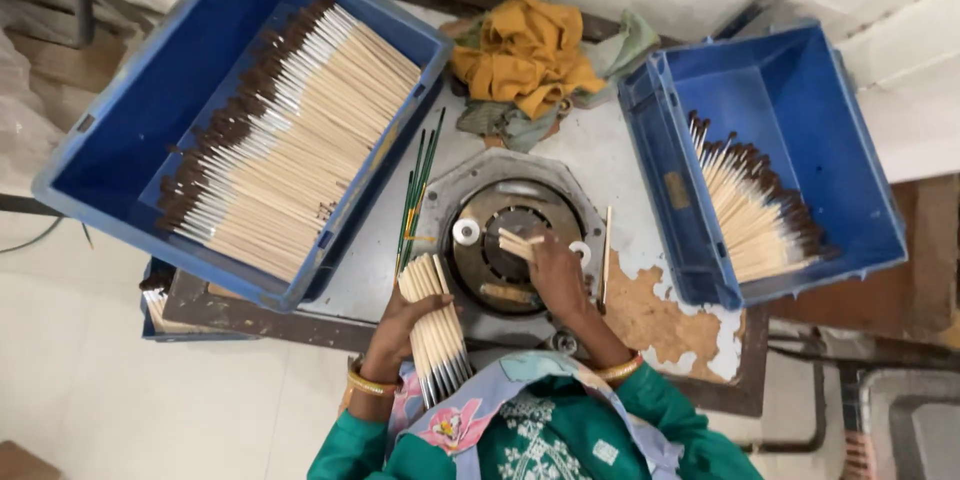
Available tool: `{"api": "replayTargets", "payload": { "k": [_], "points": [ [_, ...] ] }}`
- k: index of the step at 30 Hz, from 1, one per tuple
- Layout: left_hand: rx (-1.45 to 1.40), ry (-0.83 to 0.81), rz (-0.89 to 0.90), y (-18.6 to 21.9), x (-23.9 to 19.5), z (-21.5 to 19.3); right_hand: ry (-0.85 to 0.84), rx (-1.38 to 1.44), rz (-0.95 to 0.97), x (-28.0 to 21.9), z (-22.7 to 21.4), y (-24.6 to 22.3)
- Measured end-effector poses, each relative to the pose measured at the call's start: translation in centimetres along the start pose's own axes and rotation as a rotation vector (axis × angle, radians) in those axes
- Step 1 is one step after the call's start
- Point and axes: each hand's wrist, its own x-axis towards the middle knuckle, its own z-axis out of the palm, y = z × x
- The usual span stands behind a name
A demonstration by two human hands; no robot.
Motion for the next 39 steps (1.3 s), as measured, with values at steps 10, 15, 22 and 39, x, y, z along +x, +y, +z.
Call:
{"api": "replayTargets", "payload": {
  "k": [10, 15, 22, 39],
  "points": [
    [0.696, -0.163, 0.372, 2.1, -3.0, 3.9, -0.230, 0.400, -0.098, 2.0, -9.9, -9.8],
    [0.610, -0.099, 0.446, 1.3, -0.1, 1.5, -0.085, 0.625, 0.232, 1.2, -13.6, -6.7],
    [-0.155, -0.007, -0.054, 0.8, -0.4, 0.8, -0.215, -0.098, 0.045, 1.6, -4.3, -1.3],
    [0.238, -0.043, 0.113, -0.7, -1.0, 0.2, -0.161, 0.166, 0.317, 0.2, -3.1, -2.4]
  ]
}}
